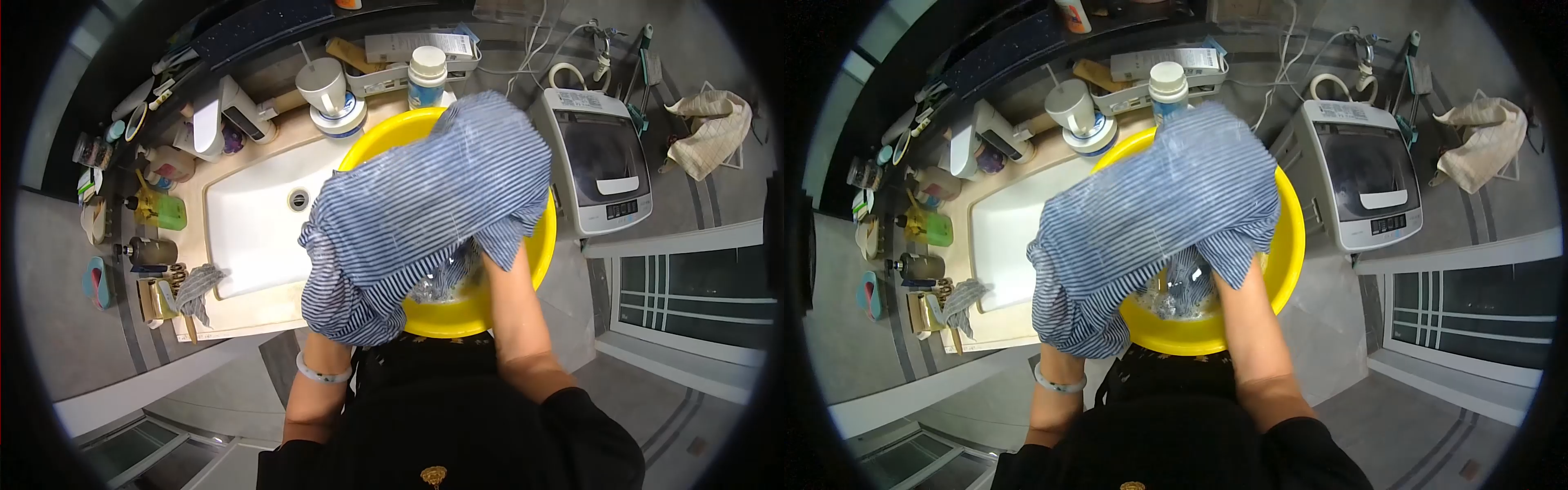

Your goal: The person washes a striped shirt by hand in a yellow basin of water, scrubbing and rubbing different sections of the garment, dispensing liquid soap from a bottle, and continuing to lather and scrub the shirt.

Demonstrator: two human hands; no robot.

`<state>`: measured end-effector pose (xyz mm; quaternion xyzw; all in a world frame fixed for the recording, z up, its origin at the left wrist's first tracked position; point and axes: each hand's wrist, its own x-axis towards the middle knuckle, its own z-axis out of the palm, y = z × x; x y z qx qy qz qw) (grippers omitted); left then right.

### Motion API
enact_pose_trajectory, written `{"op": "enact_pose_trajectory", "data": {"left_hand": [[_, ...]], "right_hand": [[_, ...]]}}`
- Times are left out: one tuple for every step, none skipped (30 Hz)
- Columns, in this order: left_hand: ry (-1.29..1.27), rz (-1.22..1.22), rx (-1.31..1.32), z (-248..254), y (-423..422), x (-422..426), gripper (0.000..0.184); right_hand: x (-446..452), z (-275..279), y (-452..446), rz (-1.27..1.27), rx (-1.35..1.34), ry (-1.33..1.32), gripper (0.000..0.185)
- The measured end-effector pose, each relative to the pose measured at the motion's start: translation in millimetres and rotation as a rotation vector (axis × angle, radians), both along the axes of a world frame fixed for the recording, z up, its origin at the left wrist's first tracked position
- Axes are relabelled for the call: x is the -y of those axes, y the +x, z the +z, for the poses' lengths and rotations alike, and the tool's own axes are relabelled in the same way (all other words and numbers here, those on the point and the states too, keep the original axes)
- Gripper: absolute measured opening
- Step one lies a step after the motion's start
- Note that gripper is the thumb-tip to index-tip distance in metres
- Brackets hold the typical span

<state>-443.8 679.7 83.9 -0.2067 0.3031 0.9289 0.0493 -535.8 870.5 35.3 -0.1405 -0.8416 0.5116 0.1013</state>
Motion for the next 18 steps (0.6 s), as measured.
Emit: {"op": "enact_pose_trajectory", "data": {"left_hand": [[-0.047,-0.075,0.049,-10,4,7,0.06],[-0.049,-0.079,0.052,-19,8,10,0.06],[-0.059,-0.046,0.082,-26,10,11,0.059],[-0.066,-0.013,0.114,-30,14,13,0.058],[-0.044,-0.071,0.069,-29,19,15,0.057],[-0.038,-0.077,0.067,-41,26,25,0.057],[-0.056,-0.045,0.081,-61,33,39,0.057],[-0.074,-0.015,0.095,-72,35,45,0.057],[-0.243,-0.058,0.124,-53,34,38,0.052],[-0.109,0.049,0.265,-34,27,35,0.045],[-0.077,0.025,0.251,-54,28,49,0.055],[-0.044,0.0,0.238,-80,29,68,0.065],[-0.077,0.0,0.182,-90,29,77,0.066],[-0.074,-0.004,0.183,-77,27,74,0.066],[-0.091,0.048,0.186,-51,23,68,0.058],[-0.108,0.101,0.188,-37,21,65,0.051],[-0.128,0.011,0.015,-40,21,69,0.054],[-0.128,0.009,0.013,-42,21,69,0.054]], "right_hand": [[1,2,-2,-0.029,0.035,0.036,0.044],[2,2,-1,-0.063,0.075,0.069,0.043],[2,3,3,-0.059,0.041,-0.155,0.043],[-1,1,5,-0.063,0.046,-0.153,0.043],[-6,-2,5,-0.038,0.113,-0.072,0.043],[-11,-2,5,-0.015,0.177,0.01,0.044],[-13,-2,4,-0.021,0.173,0.017,0.044],[-19,-1,5,-0.027,0.152,0.041,0.043],[-21,-1,6,-0.035,0.131,0.064,0.043],[-27,0,6,-0.042,0.11,0.085,0.043],[-31,1,11,-0.05,0.089,0.105,0.043],[-32,2,4,-0.057,0.071,0.126,0.043],[-44,5,-6,-0.063,0.053,0.147,0.042],[-51,6,-10,-0.065,0.038,0.167,0.042],[-58,8,-14,-0.065,0.022,0.186,0.042],[-61,9,-15,-0.065,0.006,0.204,0.042],[-72,12,-11,-0.064,-0.012,0.222,0.041],[-78,13,-6,-0.065,-0.03,0.239,0.041]]}}
